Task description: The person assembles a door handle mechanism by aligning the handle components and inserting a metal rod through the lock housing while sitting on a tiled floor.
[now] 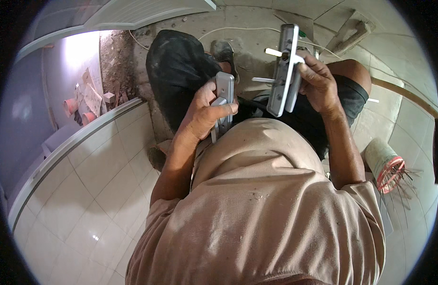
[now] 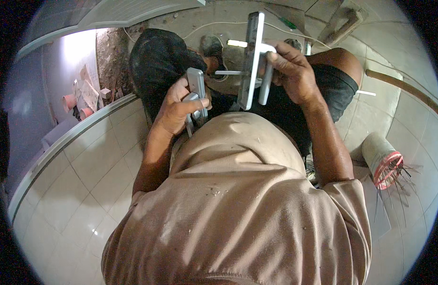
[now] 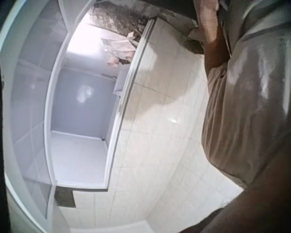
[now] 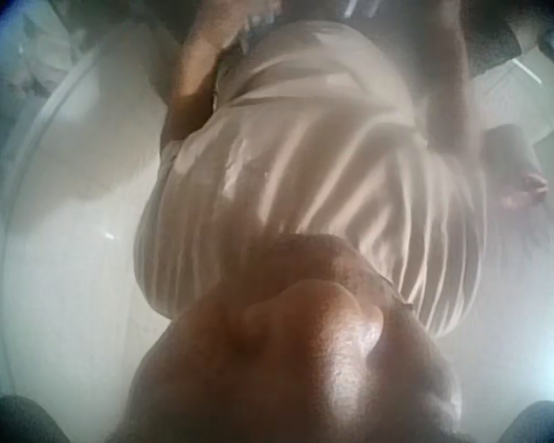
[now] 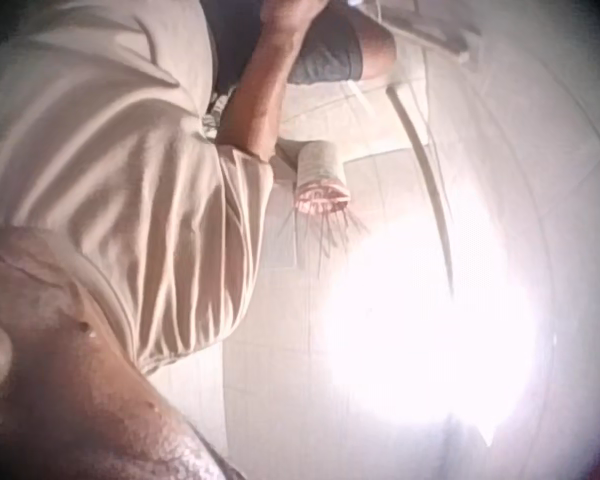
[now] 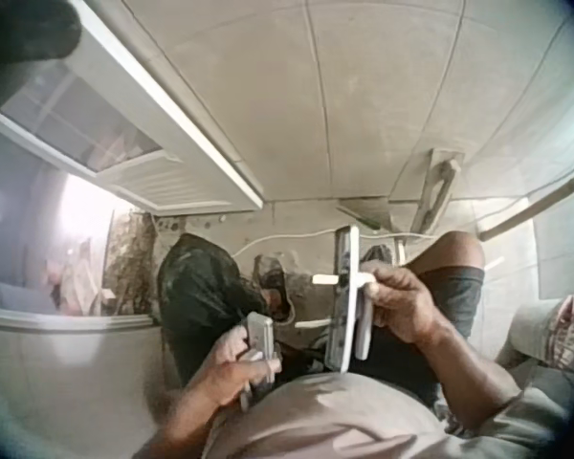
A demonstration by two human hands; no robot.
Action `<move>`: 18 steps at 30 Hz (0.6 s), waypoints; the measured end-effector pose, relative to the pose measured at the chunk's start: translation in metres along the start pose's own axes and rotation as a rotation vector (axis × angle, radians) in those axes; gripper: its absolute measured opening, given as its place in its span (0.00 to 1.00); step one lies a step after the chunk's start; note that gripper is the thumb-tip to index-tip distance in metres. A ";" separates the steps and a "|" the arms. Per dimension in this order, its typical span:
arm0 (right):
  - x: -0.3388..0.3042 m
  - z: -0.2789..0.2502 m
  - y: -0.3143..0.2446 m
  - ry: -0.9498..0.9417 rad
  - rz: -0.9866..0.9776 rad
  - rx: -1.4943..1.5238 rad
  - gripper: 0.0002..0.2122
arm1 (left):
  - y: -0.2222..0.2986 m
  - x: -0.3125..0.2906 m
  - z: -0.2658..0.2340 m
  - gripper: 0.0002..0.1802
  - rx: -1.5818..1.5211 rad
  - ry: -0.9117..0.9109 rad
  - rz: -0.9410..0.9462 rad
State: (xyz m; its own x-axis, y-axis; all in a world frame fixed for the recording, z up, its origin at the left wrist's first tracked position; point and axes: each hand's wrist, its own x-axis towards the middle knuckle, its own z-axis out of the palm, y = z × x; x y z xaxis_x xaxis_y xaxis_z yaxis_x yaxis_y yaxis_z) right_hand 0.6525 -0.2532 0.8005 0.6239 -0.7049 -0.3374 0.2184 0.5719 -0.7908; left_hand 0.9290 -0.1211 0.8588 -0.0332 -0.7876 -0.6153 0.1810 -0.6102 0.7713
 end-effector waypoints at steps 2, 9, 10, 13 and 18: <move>0.004 0.014 0.005 -0.034 0.015 -0.006 0.14 | 0.014 -0.001 0.001 0.41 -0.105 0.028 0.011; 0.008 0.050 0.002 -0.119 0.033 -0.050 0.15 | 0.040 0.005 -0.018 0.45 -0.497 -0.209 0.164; 0.008 0.052 0.002 -0.112 0.032 -0.055 0.15 | 0.040 0.006 -0.019 0.44 -0.564 -0.275 0.158; 0.004 0.062 -0.003 -0.068 0.023 -0.063 0.15 | 0.040 0.006 -0.016 0.46 -0.591 -0.318 0.121; -0.004 0.061 -0.014 -0.170 0.014 -0.094 0.16 | 0.042 0.005 -0.004 0.49 -0.644 -0.334 0.121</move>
State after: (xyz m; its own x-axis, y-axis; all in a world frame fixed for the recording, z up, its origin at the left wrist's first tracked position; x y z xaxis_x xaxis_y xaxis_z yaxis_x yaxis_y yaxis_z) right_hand 0.6933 -0.2328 0.8440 0.7461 -0.6113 -0.2641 0.1422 0.5338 -0.8336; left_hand 0.9407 -0.1506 0.8873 -0.2557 -0.8931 -0.3700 0.7408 -0.4270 0.5186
